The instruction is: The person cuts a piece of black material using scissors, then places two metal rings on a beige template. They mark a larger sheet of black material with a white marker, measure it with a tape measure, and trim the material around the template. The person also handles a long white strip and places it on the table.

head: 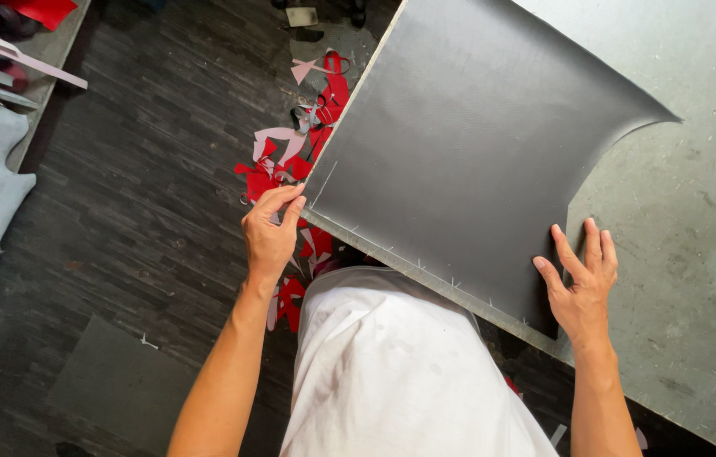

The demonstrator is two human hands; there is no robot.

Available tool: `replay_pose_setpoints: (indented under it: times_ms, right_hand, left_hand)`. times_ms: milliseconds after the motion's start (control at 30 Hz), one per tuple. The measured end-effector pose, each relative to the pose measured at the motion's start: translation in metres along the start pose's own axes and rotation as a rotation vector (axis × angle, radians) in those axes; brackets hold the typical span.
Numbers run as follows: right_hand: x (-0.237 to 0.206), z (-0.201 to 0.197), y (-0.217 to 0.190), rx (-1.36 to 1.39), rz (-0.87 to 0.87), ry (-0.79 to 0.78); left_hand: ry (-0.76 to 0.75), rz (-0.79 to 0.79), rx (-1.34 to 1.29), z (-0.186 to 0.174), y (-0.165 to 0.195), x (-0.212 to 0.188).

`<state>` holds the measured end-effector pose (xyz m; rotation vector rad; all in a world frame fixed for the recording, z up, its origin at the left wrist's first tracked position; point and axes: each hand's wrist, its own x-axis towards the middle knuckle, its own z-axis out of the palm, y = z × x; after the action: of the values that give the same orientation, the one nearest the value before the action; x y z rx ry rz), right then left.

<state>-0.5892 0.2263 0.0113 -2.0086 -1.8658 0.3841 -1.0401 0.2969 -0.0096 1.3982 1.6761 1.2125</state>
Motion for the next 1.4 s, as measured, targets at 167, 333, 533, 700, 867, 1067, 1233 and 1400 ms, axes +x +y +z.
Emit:
replay_pose_setpoints:
  times_ms: [167,333,533,700,867,1067,1233,1400]
  right_hand:
    - [-0.001,-0.001,0.003,-0.001,0.007,-0.01]
    - [-0.002,-0.004,0.004,0.02,0.014,-0.017]
    - [-0.003,-0.005,0.003,0.043,0.012,-0.023]
    - [-0.004,-0.004,0.004,0.033,0.01,-0.02]
    - [-0.004,-0.004,0.005,0.038,0.019,-0.028]
    - [-0.002,-0.006,-0.001,0.037,0.013,-0.016]
    - [0.0,-0.008,-0.002,0.059,0.013,-0.018]
    - [0.001,-0.011,0.002,0.09,0.046,-0.055]
  left_hand:
    - [-0.014,-0.013,0.02,0.0,0.001,-0.001]
    - [0.005,0.019,0.011,0.002,0.002,-0.005]
    - [0.015,-0.014,0.046,0.003,0.005,-0.006]
    - [0.011,-0.007,0.037,0.003,0.005,-0.004]
    - [0.007,-0.019,0.037,0.003,0.006,-0.002]
    - [0.016,-0.057,0.052,0.002,0.009,-0.001]
    - [0.015,-0.013,0.094,0.008,0.01,-0.003]
    - [-0.024,-0.081,0.048,0.011,0.01,-0.002]
